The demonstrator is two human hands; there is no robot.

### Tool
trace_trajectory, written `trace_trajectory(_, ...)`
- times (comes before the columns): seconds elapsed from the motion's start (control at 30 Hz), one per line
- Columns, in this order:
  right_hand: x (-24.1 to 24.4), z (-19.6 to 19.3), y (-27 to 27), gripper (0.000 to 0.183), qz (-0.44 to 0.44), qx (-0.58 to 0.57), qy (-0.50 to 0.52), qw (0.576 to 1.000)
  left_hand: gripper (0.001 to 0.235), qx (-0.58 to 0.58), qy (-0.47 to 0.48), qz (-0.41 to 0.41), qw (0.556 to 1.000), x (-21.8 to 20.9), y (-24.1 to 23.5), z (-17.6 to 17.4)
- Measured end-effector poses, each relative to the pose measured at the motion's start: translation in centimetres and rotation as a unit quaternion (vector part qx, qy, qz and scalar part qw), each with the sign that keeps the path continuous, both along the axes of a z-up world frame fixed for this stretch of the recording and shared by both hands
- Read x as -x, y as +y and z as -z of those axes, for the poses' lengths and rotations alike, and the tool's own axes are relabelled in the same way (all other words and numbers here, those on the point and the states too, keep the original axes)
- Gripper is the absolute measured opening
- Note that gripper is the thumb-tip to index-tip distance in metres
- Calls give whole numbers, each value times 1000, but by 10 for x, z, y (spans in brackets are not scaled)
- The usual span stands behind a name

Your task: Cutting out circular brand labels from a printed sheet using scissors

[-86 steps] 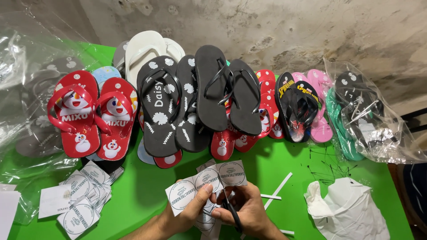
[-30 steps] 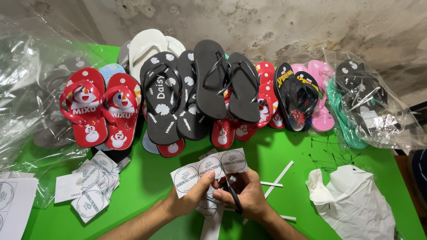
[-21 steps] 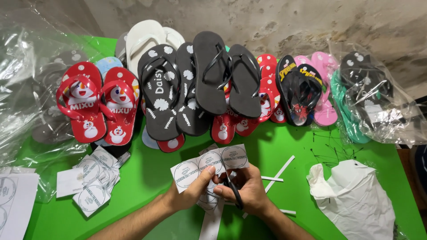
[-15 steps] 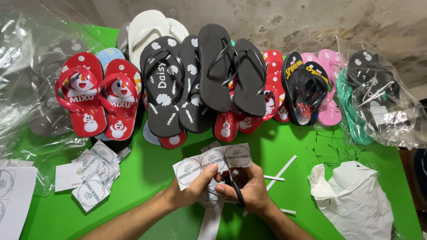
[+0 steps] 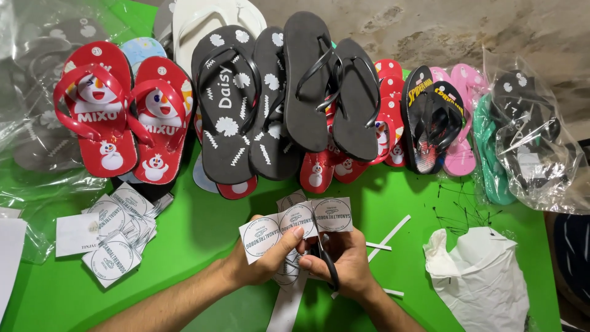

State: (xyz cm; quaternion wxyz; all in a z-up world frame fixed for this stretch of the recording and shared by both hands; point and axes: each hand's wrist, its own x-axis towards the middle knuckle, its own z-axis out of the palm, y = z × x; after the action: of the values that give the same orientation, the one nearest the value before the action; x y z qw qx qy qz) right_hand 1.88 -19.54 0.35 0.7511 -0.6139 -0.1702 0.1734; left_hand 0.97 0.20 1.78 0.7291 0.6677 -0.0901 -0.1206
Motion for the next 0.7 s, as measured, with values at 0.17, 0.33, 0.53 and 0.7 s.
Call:
trace_trajectory(0.17, -2, -6, 4, 39, -4, -6, -3, 1000, 36, 5, -19, -2, 1000, -1, 1, 0)
trace_trajectory(0.33, -1, -4, 5, 38, 1, -14, -8, 1000, 35, 19, -10, 2, 1000, -2, 2, 0)
trace_trajectory(0.53, -2, -2, 4, 37, 11, -20, -2, 1000, 33, 33, -23, -8, 999, -3, 2, -2)
trace_trajectory(0.7, -2, -2, 4, 37, 15, -14, -11, 1000, 34, 23, -17, -4, 1000, -3, 3, -3)
